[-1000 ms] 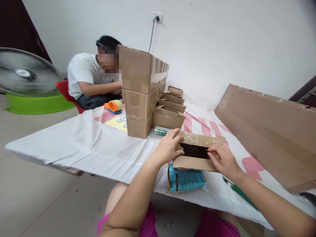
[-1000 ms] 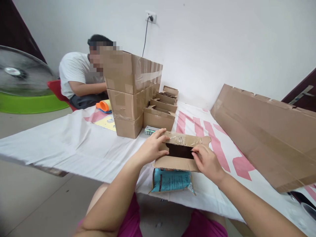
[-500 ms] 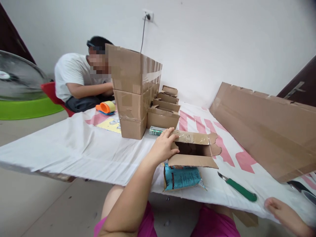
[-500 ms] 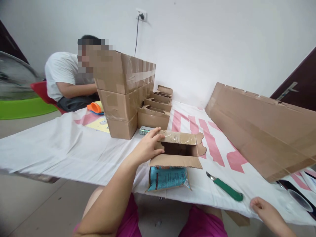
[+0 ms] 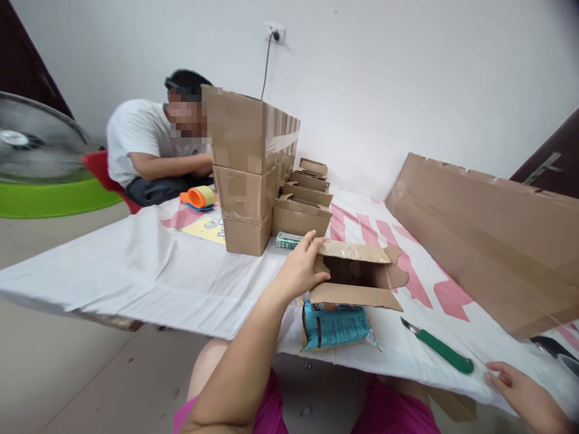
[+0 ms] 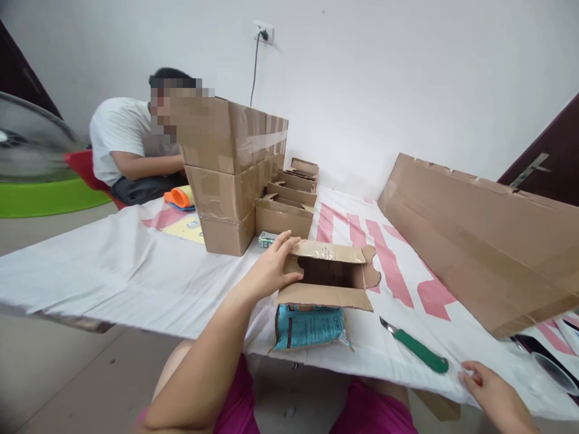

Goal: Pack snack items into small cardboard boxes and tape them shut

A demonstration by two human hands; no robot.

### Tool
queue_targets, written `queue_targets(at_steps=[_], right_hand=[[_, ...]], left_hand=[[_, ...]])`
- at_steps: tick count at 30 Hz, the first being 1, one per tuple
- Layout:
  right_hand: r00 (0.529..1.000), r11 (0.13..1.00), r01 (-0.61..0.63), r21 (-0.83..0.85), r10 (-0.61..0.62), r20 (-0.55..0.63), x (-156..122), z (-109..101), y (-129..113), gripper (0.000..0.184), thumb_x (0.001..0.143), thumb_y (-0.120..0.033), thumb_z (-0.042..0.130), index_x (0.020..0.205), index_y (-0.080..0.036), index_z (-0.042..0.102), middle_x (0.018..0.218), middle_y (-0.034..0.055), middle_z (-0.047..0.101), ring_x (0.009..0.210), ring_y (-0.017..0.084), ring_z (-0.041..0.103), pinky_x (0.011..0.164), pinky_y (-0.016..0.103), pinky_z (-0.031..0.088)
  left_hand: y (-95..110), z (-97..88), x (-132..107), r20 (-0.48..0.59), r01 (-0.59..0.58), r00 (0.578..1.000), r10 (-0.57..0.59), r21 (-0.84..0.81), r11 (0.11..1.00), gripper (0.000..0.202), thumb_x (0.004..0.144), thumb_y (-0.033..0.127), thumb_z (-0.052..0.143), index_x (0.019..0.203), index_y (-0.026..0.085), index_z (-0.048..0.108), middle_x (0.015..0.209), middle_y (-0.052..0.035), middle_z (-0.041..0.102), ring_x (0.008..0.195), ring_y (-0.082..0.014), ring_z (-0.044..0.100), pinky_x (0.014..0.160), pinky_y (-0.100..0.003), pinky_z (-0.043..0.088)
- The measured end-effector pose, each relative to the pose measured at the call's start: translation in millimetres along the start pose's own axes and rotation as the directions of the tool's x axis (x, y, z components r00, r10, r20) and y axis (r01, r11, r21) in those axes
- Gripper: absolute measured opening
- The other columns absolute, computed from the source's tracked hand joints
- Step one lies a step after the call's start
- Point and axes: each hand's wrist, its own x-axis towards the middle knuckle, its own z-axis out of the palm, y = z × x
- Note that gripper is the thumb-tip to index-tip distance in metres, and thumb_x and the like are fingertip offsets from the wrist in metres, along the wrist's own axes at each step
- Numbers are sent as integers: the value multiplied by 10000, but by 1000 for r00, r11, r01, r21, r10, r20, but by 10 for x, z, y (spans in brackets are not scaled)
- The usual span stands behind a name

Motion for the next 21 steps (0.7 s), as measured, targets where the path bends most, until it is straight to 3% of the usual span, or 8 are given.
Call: queue_targets(at_steps=[2,6,12,17,21], right_hand=[[999,1000,-18,14,18,45,-18,-9,-103,347,532,-584,548,648,-291,694,653,47,714,636,310,678,604,423,512],[997,998,67,-1,-67,-35,-42,11,-438,366,614,-618,497,672,-303,674,771,39,736,719,309,683,642,416,511],[959,959,280,54,-276,-62,-227,111,-1141,404,760,-639,467,686,-266,601,677,21,658,596,213,596,580,328,491],[872,845,484,229,-486,-49,-308,423,-1669,327,838,-539,498,757,-238,595,840,59,669,767,213,623,689,325,517],[880,761,474,443,-433,-197,-101,805,-2075,419,781,-531,589,1046,-206,590,1000,109,683,833,253,658,672,394,553]], left_hand=[[-7,-7,-3,-23,29,999,-30,-42,999,850,690,234,762,1408,250,307,1534,-163,262,1403,-323,329,1089,-480,383],[-29,-1,-10,-40,34,999,-37,-79,996,893,713,229,737,1433,242,209,1502,-166,323,1400,-307,336,1097,-467,369],[-43,40,2,-81,88,992,-96,-101,991,738,690,262,748,1294,217,327,1338,-139,482,1231,-305,533,988,-431,458],[-22,11,14,-25,152,987,-156,-124,980,675,676,283,756,1218,187,366,1347,-176,477,1241,-323,519,988,-446,450],[-45,-12,0,-74,125,987,-141,-186,975,632,661,268,746,1182,209,392,1260,-114,518,1183,-271,551,966,-404,461]])
